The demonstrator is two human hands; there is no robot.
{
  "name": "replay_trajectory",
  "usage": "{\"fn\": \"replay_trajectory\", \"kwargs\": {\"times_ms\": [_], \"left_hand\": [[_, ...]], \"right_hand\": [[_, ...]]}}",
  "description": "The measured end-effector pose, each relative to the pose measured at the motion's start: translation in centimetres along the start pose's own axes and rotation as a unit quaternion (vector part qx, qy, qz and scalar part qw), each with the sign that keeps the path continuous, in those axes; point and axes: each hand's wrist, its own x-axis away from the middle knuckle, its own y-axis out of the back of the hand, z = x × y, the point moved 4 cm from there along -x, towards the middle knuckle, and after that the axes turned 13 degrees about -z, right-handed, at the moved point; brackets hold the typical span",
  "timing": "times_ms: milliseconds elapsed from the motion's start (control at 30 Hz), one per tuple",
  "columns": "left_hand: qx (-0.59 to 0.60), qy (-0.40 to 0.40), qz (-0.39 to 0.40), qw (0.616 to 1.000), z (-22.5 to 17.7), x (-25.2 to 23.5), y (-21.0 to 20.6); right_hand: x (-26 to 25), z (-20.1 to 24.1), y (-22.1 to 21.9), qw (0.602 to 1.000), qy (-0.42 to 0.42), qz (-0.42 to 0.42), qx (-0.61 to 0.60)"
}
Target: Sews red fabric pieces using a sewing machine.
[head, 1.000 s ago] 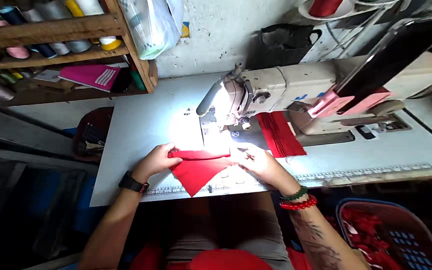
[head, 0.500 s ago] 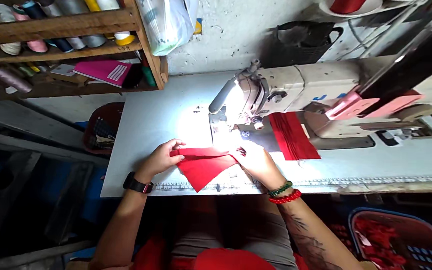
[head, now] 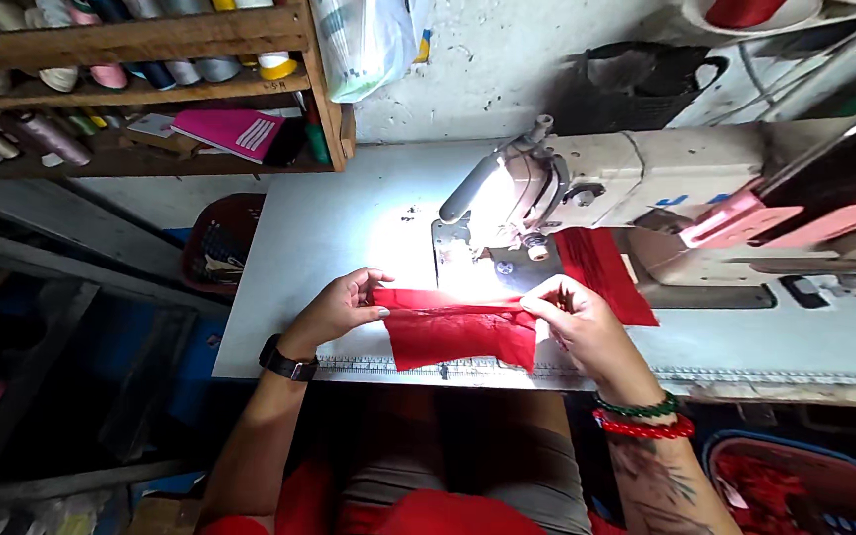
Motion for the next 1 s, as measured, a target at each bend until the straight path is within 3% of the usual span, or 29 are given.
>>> {"fn": "replay_trajectory", "kwargs": {"times_ms": [267,333,433,533,767,933,1000], "left_hand": [[-0.015,-0.032,-0.015,0.999,-0.1,-0.2,-0.3],[-0.023,-0.033,0.016,0.999,0.1,0.0,-0.3],[-0.157,-0.079,0.085,0.981,0.8,0.1,-1.0],[-0.308,-0.128,0.056,0.941,0.0,-0.7,-3.1],[-0.126,-0.123,0.127,0.976,-2.7,-3.0,-11.2],[-0.073,-0.049,0.118,0.989,-2.7,-3.7,-11.6],[-0.039,-0.058,0.097,0.993,-2.5,-3.6,-11.5]], "right_hand": [[0.3,-0.7,0.3,1.000,-0.004,0.003,-0.018],[0.2,-0.7,0.2,0.999,0.014,-0.003,-0.032],[0.3,-0.3,-0.1,0.998,0.062,0.006,-0.014],[0.7,0.8,-0.9,0.995,0.092,0.041,0.006],[1.6,2.4,-1.0,0.990,0.131,0.046,-0.013],[1.6,1.7,0.3,0.991,0.132,0.012,0.014],[1.6,1.6,0.4,0.991,0.131,0.005,0.014]]}}
